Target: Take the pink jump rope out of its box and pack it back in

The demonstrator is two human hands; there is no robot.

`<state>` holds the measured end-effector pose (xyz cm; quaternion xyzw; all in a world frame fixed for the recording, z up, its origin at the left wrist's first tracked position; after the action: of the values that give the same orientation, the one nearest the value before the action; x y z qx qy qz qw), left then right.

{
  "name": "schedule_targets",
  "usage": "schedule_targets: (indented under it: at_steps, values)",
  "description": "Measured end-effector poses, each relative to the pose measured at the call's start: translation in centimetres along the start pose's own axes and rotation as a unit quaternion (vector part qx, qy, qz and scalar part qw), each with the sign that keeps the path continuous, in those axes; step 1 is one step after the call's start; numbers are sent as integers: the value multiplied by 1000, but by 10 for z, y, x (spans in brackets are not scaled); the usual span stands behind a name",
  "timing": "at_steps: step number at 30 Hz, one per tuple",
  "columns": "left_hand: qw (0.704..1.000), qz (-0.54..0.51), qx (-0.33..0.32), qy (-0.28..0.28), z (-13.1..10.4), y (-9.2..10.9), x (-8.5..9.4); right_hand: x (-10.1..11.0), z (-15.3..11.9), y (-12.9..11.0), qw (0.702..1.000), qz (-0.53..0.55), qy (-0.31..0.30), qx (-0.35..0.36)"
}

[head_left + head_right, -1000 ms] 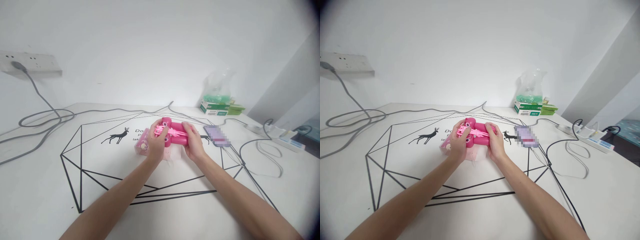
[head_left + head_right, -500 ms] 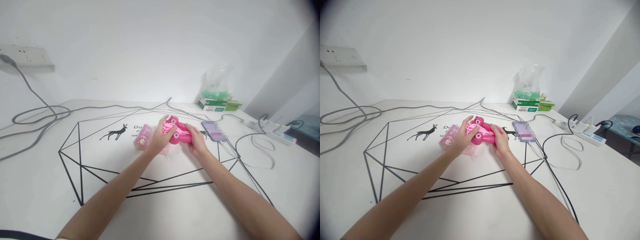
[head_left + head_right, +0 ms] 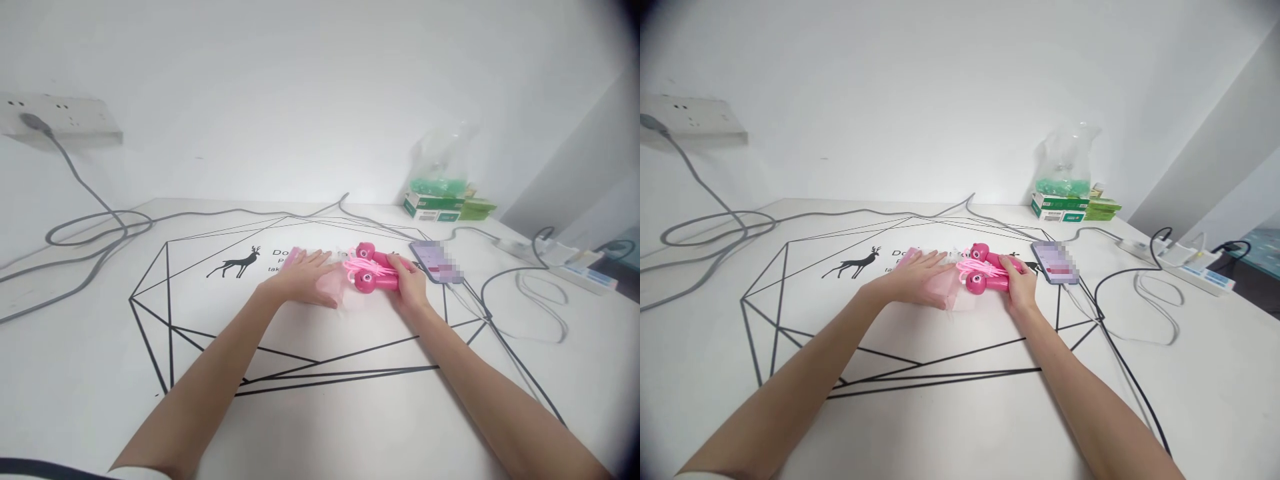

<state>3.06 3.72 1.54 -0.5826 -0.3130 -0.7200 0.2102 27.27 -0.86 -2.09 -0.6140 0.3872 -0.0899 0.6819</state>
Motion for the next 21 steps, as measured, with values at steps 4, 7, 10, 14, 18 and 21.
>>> schedule_targets:
  at_steps: [4,7,10,14,18,21]
  values:
    - [999,21,27,16,3,6,-4,5,8,2,1000,-12,22,1]
    - [998,39,36,21,3,9,-5,6,15,2,998,-48,23,42]
    - [997,56,39,29,2,13,-2,6,21,3,994,-79,18,76]
    - [999,16,25,27,3,29,4,8,25,6,990,-97,12,104]
    - [993,-12,49,108,8,51,4,12,27,7,986,-103,17,132]
    - [989,7,74,128,12,61,-3,14,28,9,983,-114,19,144]
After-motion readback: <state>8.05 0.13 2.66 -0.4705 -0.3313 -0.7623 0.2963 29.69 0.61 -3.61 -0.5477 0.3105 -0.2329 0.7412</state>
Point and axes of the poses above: each hand's wrist, its own z-axis towards the middle knuckle, its own x-axis out of the back of the hand, y = z × x, the point moved 3 cm from there along z, towards the middle knuckle, and after that the axes turned 8 degrees about y, right-handed, at the moved point
